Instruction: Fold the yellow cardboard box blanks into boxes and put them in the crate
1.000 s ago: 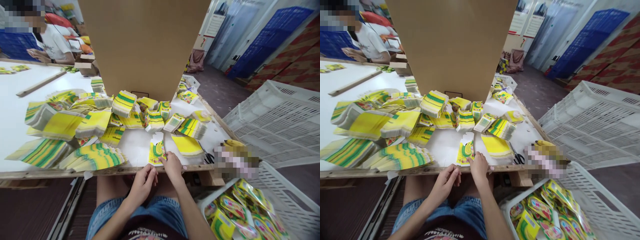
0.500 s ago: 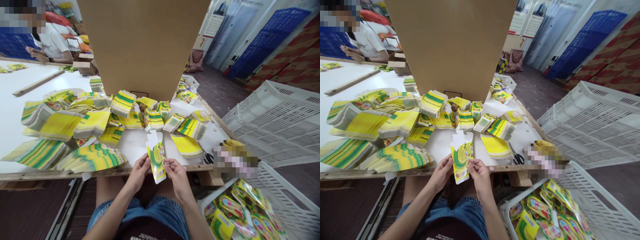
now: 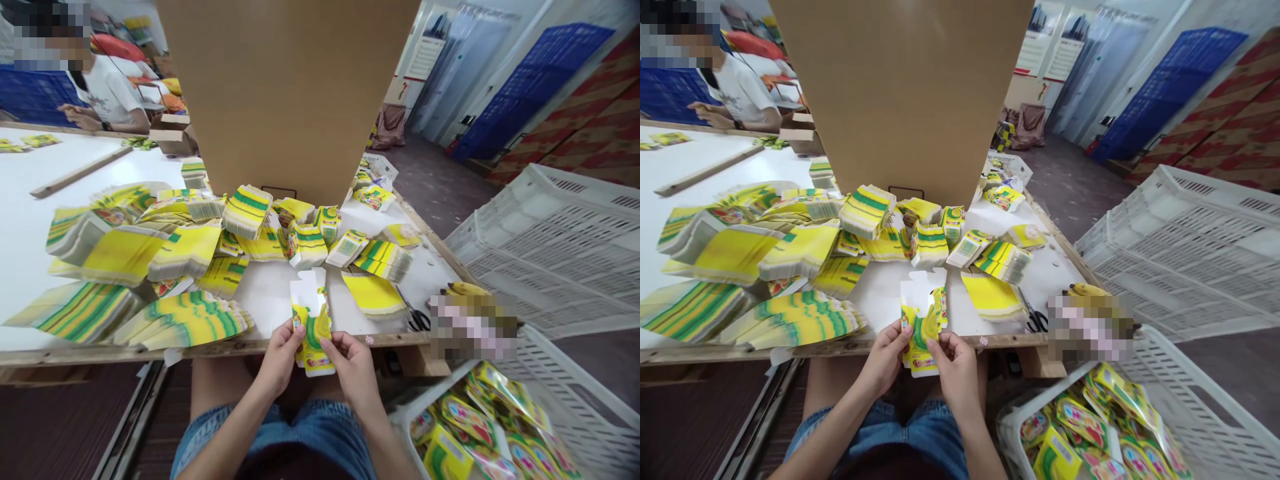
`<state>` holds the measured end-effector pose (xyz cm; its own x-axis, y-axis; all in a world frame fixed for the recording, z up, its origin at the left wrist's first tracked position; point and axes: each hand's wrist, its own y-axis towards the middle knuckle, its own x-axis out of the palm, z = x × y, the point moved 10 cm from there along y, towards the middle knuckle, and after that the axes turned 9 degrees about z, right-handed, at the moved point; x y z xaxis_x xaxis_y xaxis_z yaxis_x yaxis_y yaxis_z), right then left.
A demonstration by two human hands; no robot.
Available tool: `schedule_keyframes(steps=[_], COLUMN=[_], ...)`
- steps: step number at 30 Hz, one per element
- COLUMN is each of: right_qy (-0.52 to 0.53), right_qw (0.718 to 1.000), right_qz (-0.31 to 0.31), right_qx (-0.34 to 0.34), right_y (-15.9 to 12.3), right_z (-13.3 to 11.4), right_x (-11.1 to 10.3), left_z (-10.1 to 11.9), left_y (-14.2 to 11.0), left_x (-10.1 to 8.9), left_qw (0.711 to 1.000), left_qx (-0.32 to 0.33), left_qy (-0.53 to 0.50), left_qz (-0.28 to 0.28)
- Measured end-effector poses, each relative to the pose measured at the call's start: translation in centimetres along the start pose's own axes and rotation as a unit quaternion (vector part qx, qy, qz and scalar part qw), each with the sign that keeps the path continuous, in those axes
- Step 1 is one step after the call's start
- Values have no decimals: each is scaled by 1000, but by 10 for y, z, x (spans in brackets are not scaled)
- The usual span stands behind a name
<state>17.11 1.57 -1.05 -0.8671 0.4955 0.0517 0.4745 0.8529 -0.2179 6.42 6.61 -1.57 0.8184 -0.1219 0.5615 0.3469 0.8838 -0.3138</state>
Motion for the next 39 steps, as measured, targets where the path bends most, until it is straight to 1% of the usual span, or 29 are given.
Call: schedule_keyframes(steps=[2,4,5,7,10,13,15,17,19,22,25,27,29,30,31,33,35,37,39], right_qy=[-19,-43,-53,-62,-37,-13,-21,-39,-61,-75,-70,-101,-135,-147,-155,-178,-220,-251,-246], right_qw=[1000,998,997,995,994,989,985,983,982,980,985,979,966,962,961,963,960,955,957], right_qz=[18,34,37,26,-35,-100,-133,-151,-144,-106,-73,-75,-102,-119,-135,-153,-140,-115,-116], right_qx=[-16,-36,-47,-71,-100,-112,-104,-94,-111,-150,-142,-163,-195,-197,-184,-132,-103,-110,-103], right_y=[-2,-3,-4,-5,-6,-8,-9,-9,-9,-8,-5,-4,-5,-4,-3,0,4,6,6], right_z=[2,1,-1,-11,-29,-44,-46,-45,-47,-53,-53,-59,-66,-66,-64,-52,-43,-43,-44], right_x=[-2,-6,-7,-7,-1,4,5,4,2,-3,-8,-9,-8,-7,-6,-5,-6,-7,-6], left_z=[3,11,16,22,26,25,21,16,12,12,13,14,17,19,21,20,18,16,17], left_y=[-1,-5,-9,-16,-26,-31,-35,-39,-43,-44,-44,-42,-38,-36,-34,-34,-35,-39,-41], left_x=[-4,-7,-7,-3,5,9,13,17,20,20,19,17,11,8,5,6,14,23,29], left_qw=[999,994,991,986,983,984,985,985,984,985,983,980,974,969,962,949,945,947,954], left_qx=[29,66,82,97,87,61,31,0,-15,-7,-5,6,40,60,79,102,105,96,80], left_qy=[34,78,100,134,156,138,112,89,78,79,96,128,183,215,246,286,291,269,235], left_qz=[20,32,32,9,-52,-93,-124,-151,-161,-152,-154,-151,-124,-107,-92,-83,-110,-145,-169])
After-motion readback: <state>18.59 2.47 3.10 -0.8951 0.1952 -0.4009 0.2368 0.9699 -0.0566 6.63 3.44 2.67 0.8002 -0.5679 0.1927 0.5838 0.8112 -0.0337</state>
